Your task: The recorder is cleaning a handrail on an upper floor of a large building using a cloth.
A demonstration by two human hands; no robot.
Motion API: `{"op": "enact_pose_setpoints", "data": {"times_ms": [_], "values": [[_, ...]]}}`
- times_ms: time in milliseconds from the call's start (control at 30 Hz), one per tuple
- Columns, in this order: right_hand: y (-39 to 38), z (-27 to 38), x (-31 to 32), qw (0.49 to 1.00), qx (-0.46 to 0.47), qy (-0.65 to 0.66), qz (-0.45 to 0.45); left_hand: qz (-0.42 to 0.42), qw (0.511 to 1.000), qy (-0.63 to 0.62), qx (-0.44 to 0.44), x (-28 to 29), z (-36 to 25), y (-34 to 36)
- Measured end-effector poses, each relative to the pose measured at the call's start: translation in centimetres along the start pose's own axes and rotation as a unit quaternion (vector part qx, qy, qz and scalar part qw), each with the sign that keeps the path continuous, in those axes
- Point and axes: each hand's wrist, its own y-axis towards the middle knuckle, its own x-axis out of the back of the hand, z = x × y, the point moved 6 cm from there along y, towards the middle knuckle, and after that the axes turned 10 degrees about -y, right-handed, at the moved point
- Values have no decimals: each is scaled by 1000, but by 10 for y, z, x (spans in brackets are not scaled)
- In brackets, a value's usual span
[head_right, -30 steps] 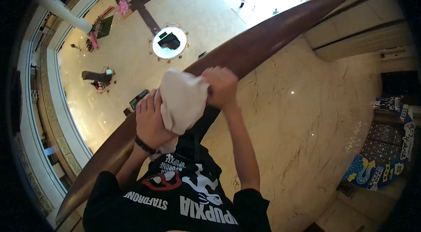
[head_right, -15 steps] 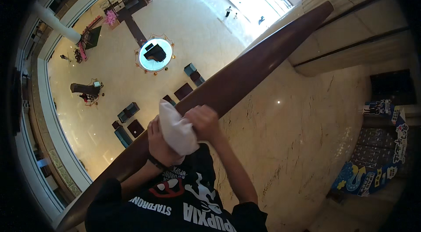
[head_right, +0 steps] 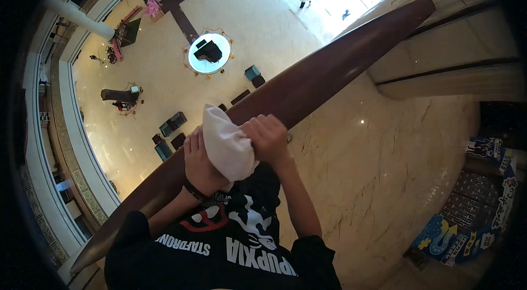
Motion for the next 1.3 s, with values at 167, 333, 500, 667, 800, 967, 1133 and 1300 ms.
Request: {"op": "enact_pose_setpoints", "data": {"times_ms": [167, 333, 500, 667, 800, 967, 1133, 1300], "values": [[5, -154, 54, 993, -20, -50, -108, -21, 1000, 8, -16, -36, -60, 69], [13, -255, 80, 992, -45, -55, -103, -52, 998, 18, -21, -92, -133, 158], [14, -300, 91, 999, -2, -23, -48, -27, 998, 53, -18, -135, -179, 218], [39, -436, 147, 993, -31, -36, -103, -36, 999, 28, -13, -165, -236, 285], [48, -481, 158, 994, -40, -28, -98, -29, 999, 20, -9, -196, -278, 342], [53, -541, 164, 999, -21, -27, -7, -34, 999, -11, -12, -239, -321, 415], [71, -692, 231, 985, -122, -115, -32, -36, 998, 6, -42, -271, -389, 492], [73, -734, 237, 994, -60, -29, -91, 17, 999, -4, -47, -320, -438, 565]]}}
